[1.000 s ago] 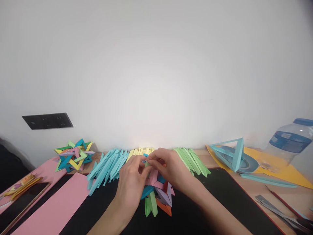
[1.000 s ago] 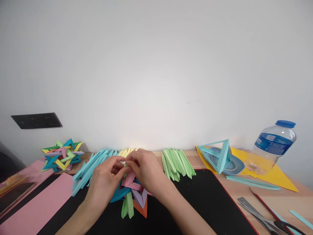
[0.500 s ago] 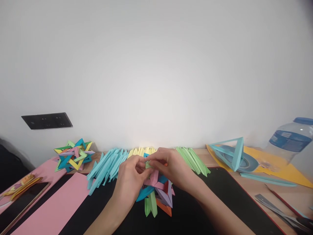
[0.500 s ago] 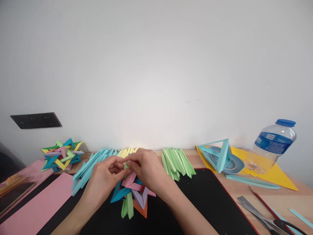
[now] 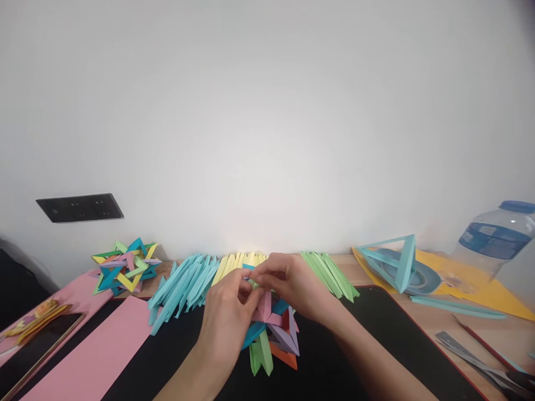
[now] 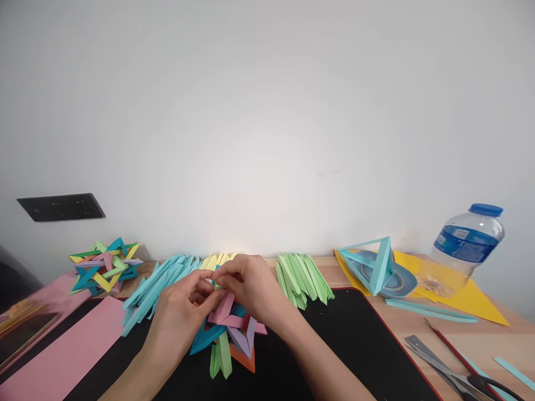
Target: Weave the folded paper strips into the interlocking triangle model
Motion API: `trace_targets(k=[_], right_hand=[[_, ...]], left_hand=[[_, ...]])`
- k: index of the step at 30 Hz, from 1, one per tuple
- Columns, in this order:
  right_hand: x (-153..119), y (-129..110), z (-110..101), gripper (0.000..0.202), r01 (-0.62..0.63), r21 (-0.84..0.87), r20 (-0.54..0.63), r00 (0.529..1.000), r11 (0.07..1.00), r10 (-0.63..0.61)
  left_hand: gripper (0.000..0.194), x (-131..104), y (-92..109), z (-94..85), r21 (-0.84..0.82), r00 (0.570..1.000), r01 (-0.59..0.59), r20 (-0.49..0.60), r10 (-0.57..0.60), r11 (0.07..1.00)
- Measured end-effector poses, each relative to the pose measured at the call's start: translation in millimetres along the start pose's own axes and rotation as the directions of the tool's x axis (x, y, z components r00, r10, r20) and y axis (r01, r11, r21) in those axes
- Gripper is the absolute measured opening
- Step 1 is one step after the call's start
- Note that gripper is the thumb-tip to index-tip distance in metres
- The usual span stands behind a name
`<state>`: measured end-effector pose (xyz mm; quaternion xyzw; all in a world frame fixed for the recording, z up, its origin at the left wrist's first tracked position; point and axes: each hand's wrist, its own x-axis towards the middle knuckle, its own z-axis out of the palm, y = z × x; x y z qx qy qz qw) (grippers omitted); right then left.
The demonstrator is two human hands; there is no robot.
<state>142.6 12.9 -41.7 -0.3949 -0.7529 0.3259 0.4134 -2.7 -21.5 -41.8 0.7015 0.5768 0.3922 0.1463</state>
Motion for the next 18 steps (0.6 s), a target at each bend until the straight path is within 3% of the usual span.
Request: trace_targets(k=[8,11,14,18], right_hand=[[-1,-7,-7,0.019,0.005,0.006,0.043,0.999,1.000,-0.006],[-2,-10,-12,0.014,-0.021,0.046,0.080,0.997,0.999,0.017],[-1,-10,-18,0.012,-0.031,0.041,0.052,0.998,0.999,0.029],[-1,-6,-23,0.012,-0.091,0.020,0.016,0.996,0.996,0.090]], left_hand=[[0.015,12,-2,-19.3,0.114,0.994,-0.095,0.060,0.089,0.989],[0.018,18,-6,-23.3,0.059,0.972,-0.178,0.166,0.166,0.982],[0.017,19,-8,-24.6,0.000,0.948,-0.144,0.288,0.138,0.990],[0.026,16,-5,-24.4,-0.057,0.948,-0.078,0.304,0.092,0.995]])
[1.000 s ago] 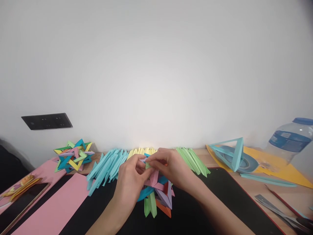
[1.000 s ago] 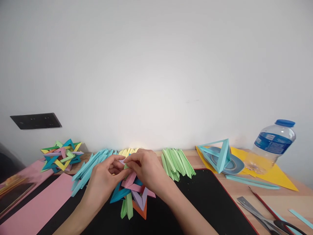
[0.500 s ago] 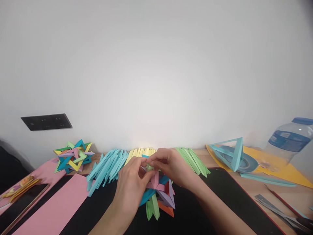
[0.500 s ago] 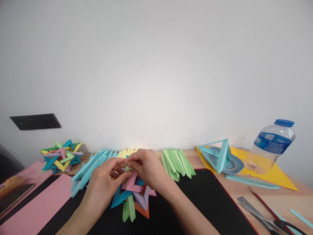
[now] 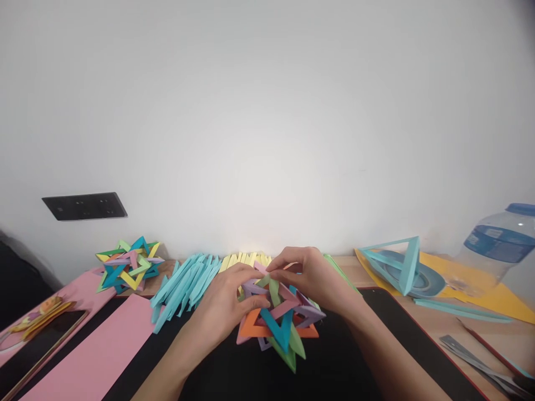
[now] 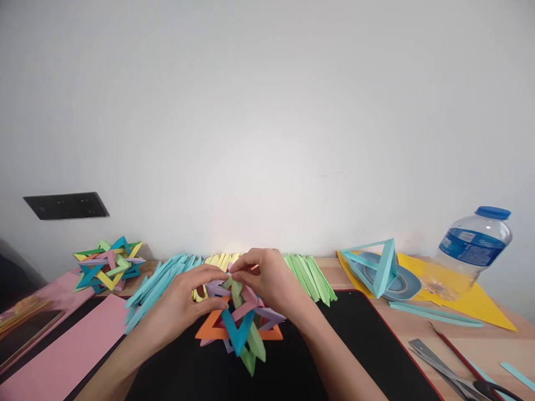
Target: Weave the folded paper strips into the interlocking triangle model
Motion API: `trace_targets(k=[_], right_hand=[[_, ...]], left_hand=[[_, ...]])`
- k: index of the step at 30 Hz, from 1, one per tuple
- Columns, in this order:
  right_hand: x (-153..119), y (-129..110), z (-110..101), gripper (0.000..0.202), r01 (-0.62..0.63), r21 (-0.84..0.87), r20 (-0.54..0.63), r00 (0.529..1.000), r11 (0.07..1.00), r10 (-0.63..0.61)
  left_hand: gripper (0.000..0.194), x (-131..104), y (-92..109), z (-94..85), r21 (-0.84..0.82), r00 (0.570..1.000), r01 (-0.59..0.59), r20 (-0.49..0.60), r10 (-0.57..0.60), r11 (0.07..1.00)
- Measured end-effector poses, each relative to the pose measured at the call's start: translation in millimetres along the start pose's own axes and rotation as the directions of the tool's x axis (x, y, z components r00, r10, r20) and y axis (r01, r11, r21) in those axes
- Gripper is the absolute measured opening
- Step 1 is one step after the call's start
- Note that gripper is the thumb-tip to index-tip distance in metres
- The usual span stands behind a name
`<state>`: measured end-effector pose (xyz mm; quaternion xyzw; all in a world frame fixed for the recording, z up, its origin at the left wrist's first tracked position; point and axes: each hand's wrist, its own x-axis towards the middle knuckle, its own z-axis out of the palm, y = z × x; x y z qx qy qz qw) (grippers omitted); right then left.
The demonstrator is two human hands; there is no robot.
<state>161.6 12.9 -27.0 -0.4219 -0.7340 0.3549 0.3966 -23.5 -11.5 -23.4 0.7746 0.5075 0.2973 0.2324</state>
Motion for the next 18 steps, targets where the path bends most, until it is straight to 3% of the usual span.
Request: trace_targets(k=[3,8,14,18], right_hand=[[-1,4,-3,0.014,-0.042,-0.053,-0.026,0.999,0.998,0.041],[-3,7,-7,0.017,-0.009,-0.212,-0.088,0.996,0.977,-0.010],[-5,7,-15,0.011,-0.075,-0.203,-0.074,0.995,0.976,0.061],[-7,0,-20,0.012,-0.141,-0.190,-0.042,0.990,0.972,0.136]], left_hand=[[0.028,-2,3,3.5,-0.028,1.000,-0.008,-0.010,0.007,1.000],[0.022,-2,6,13.0,-0.072,1.000,-0.018,-0.025,0.016,0.997],[0.009,-3,7,21.2,-0.147,0.998,-0.054,-0.029,0.050,0.988],[0.014,-7,10,20.9,-0.077,0.998,-0.065,-0.005,0.065,0.995]])
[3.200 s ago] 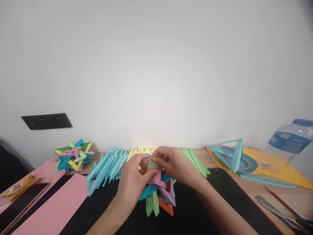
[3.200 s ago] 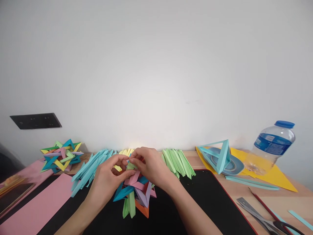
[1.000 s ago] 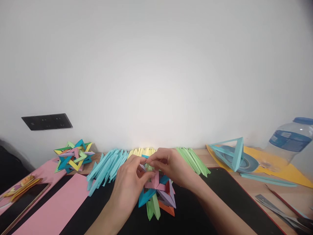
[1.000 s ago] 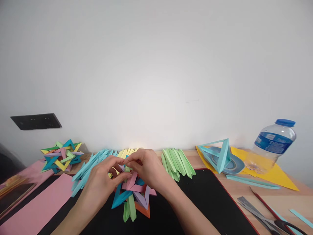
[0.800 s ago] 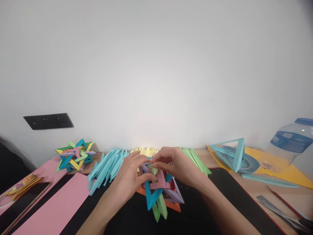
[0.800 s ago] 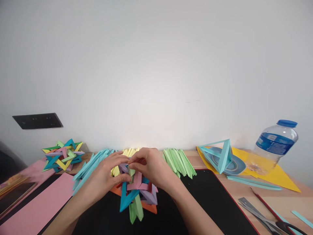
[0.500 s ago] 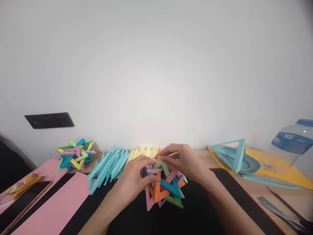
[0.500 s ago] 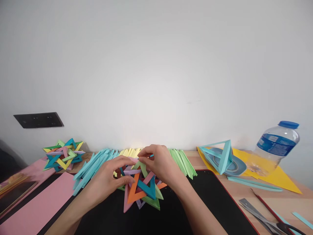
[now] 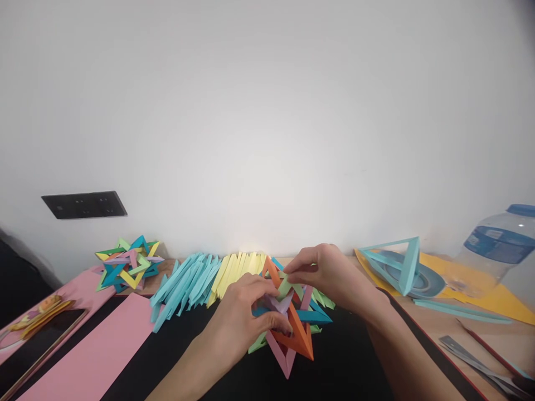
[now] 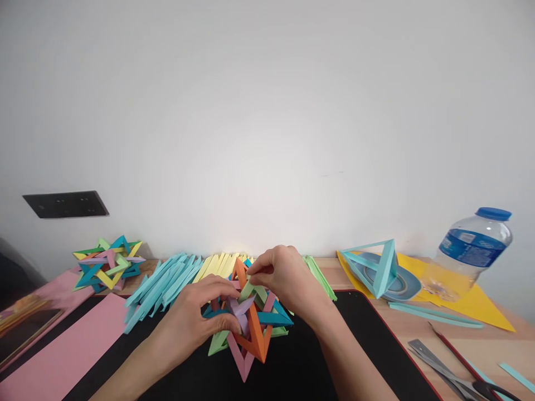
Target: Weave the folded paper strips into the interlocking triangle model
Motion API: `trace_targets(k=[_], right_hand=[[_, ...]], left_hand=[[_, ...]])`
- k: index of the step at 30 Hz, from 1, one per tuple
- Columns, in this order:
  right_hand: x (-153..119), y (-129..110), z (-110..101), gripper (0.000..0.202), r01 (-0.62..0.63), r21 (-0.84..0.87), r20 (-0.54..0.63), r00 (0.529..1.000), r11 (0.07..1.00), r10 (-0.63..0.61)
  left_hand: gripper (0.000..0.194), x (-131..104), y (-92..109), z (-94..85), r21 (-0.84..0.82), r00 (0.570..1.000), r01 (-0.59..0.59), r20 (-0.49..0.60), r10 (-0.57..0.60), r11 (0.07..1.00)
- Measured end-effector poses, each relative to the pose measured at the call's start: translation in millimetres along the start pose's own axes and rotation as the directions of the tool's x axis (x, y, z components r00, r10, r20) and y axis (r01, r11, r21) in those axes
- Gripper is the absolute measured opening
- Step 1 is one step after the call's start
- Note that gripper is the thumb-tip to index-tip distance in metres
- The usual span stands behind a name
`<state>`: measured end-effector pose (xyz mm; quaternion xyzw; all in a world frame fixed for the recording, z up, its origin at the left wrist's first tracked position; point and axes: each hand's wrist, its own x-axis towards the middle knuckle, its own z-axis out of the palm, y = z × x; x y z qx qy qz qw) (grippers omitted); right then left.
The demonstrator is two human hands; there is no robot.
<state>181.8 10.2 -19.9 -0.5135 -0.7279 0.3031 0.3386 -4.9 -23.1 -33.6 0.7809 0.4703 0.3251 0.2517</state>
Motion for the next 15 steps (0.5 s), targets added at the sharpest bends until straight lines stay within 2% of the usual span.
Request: trace_targets(k=[6,12,15], right_hand=[[-5,-7,-3,0.016,0.021,-0.035,-0.001,1.000,0.999,-0.022],[-4,-11,12,0.017,0.108,-0.035,-0.047,0.993,0.994,-0.110],[-4,-15,21,0.014,0.140,0.057,-0.017,0.990,0.988,-0.139]], left_hand=[[0.009,-6,7,0.9,0.060,0.998,-0.052,0.050,0.049,0.997],[0.015,-1,5,-2.9,-0.050,0.998,0.066,-0.005,-0.066,0.997],[0.030,6,-3,-7.2,-0.124,0.991,0.117,-0.056,-0.124,0.985]])
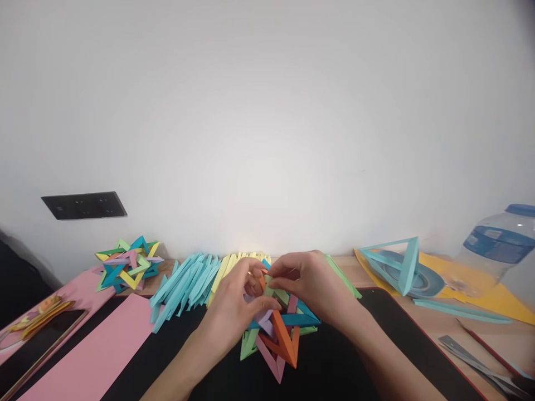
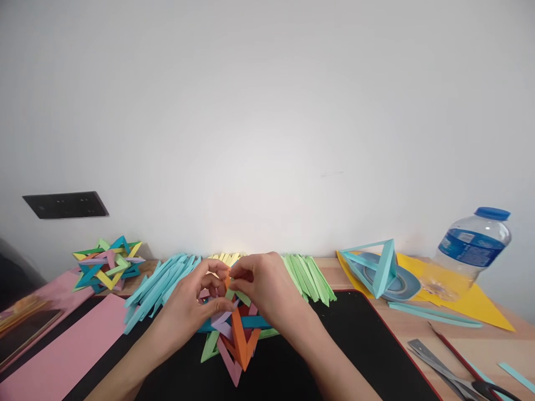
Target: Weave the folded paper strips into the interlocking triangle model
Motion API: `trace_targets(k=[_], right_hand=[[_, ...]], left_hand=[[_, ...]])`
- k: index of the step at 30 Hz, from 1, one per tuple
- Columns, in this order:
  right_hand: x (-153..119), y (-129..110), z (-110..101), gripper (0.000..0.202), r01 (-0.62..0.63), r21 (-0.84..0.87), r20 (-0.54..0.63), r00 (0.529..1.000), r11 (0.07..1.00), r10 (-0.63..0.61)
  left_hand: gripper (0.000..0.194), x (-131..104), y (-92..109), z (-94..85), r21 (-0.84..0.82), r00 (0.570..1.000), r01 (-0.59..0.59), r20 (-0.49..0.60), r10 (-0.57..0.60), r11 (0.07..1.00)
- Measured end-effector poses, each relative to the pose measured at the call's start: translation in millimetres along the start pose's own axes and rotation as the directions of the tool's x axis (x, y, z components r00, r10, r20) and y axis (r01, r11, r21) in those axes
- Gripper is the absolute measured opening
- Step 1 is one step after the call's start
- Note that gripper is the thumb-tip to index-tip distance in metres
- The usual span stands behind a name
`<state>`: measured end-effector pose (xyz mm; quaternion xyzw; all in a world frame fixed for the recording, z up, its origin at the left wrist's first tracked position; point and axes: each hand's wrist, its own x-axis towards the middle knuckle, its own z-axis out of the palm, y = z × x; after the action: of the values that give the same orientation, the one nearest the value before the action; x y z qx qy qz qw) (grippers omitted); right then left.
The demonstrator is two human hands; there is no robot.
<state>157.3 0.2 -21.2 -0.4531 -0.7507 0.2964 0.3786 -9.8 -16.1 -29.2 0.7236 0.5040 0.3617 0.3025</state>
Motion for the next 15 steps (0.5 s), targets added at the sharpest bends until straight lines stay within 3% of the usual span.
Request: trace_targets(k=[2,4,6,9,12,15], right_hand=[[1,-1,3,0.012,0.009,0.086,0.028,1.000,0.996,-0.012],[1,1,1,0.012,0.023,0.135,0.014,1.000,0.991,-0.025],[2,4,-4,0.012,0.030,0.115,-0.049,0.999,0.993,-0.024],[4,10,-13,0.013,0.004,-0.014,-0.116,0.993,1.000,-0.006],[6,18,-20,0.017,-0.069,-0.145,-0.066,0.996,0.987,0.060],[5,30,-19,0.020,-0.155,-0.165,0.051,0.985,0.974,0.165]], left_hand=[[0.039,5,-5,-4.7,0.013,1.000,0.022,0.000,-0.022,1.000],[0.028,8,-8,-11.3,0.070,0.999,-0.014,0.040,0.011,0.997],[0.015,11,-10,-20.0,0.113,0.996,-0.049,0.081,0.040,0.992],[0.013,15,-16,-35.3,0.150,0.992,-0.030,0.129,0.011,0.988],[0.017,20,-25,-48.7,0.142,0.980,-0.016,0.198,-0.012,0.990],[0.020,23,-32,-54.6,0.112,0.967,-0.011,0.255,-0.018,0.994]])
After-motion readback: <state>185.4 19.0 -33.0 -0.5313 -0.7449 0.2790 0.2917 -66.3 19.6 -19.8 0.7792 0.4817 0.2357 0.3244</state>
